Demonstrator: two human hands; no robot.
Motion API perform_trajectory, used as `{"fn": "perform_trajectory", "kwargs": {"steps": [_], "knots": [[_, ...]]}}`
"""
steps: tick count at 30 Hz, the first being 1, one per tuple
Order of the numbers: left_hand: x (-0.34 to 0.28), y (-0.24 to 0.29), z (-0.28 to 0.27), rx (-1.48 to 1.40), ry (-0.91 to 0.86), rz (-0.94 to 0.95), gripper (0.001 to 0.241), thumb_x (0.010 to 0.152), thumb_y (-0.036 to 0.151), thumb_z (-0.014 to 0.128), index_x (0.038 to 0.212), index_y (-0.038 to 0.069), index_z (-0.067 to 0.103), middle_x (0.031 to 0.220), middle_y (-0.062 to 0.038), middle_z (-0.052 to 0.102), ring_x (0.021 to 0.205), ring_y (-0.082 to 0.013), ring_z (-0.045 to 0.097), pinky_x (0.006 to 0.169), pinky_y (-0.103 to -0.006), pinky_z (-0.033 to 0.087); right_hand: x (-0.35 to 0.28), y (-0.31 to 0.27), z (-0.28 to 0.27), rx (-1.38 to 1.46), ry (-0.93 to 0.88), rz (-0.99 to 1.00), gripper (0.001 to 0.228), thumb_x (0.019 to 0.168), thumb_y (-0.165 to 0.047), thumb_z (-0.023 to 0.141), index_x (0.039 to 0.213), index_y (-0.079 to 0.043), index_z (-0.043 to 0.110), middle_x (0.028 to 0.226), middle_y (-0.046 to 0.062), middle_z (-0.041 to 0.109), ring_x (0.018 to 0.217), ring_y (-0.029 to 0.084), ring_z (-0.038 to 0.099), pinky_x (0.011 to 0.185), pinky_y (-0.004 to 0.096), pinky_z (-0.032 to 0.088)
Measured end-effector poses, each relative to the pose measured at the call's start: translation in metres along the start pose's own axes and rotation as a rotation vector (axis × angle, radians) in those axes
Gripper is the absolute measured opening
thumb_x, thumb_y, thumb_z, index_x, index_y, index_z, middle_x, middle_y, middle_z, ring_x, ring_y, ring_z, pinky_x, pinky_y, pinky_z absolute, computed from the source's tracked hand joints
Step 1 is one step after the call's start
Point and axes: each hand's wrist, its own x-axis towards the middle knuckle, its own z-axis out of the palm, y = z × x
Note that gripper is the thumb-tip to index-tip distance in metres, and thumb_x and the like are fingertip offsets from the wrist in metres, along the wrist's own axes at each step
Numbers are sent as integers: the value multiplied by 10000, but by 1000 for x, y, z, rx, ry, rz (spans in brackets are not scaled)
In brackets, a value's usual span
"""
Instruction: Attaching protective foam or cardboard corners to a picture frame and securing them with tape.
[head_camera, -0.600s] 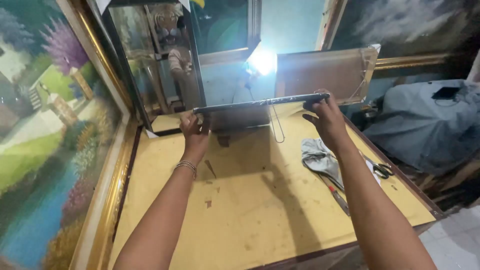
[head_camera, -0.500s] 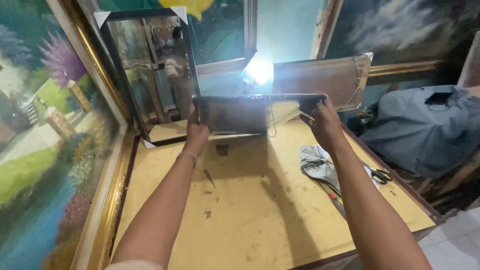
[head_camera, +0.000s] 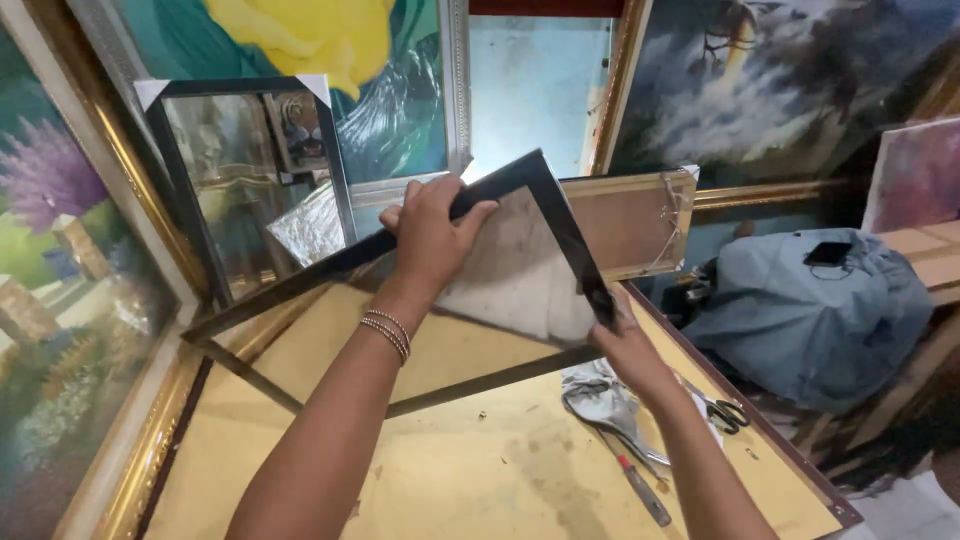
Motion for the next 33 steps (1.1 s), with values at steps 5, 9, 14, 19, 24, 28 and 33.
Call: {"fn": "perform_trajectory", "kwargs": {"steps": [5,9,14,19,24,28,33], "knots": [[-24,23,19,170,-289,-48,313,798,431,545,962,165,558,910,-15,580,938,-241,506,789,-536,352,53,141,47,-6,-99,157,573,715,-383,550,1202,-108,425,1223,170,489,1185,322,422,997,449,304],[-59,15,51,198,-464,77,329,786,395,559,977,129,526,895,-37,561,947,-258,485,791,-530,320,40,182,82,-61,-323,257,608,721,-425,542,1217,-80,473,1289,163,421,1244,302,357,1044,403,257],[-85,13,70,273,-637,16,270,828,375,512,977,151,524,854,8,524,920,-201,464,821,-484,311,40,261,125,-90,-436,279,594,806,-398,461,1208,37,420,1280,245,404,1234,344,356,1044,414,248],[-102,7,82,318,-658,-6,272,831,372,526,972,140,540,837,-3,529,906,-200,476,818,-511,332,39,248,122,-64,-453,333,567,668,-388,575,1032,44,529,1121,276,535,1135,369,465,971,446,334],[-102,12,75,337,-614,-92,283,846,398,515,969,144,542,828,-3,522,902,-197,480,841,-515,336,28,185,83,-110,-450,-244,426,695,-36,539,1054,160,419,1092,381,478,1029,517,455,918,555,360],[-88,32,59,298,-662,-130,413,812,466,539,1010,105,565,888,-80,572,937,-250,511,866,-549,337,45,228,58,-349,-401,-27,401,734,-101,533,1122,0,514,1059,244,574,1030,397,532,913,476,404],[-79,38,83,357,-608,25,431,763,447,616,1003,91,588,919,-103,603,955,-265,547,897,-508,331,56,313,-10,-473,211,134,196,730,-175,535,899,-199,630,842,60,621,890,260,602,808,369,472]]}}
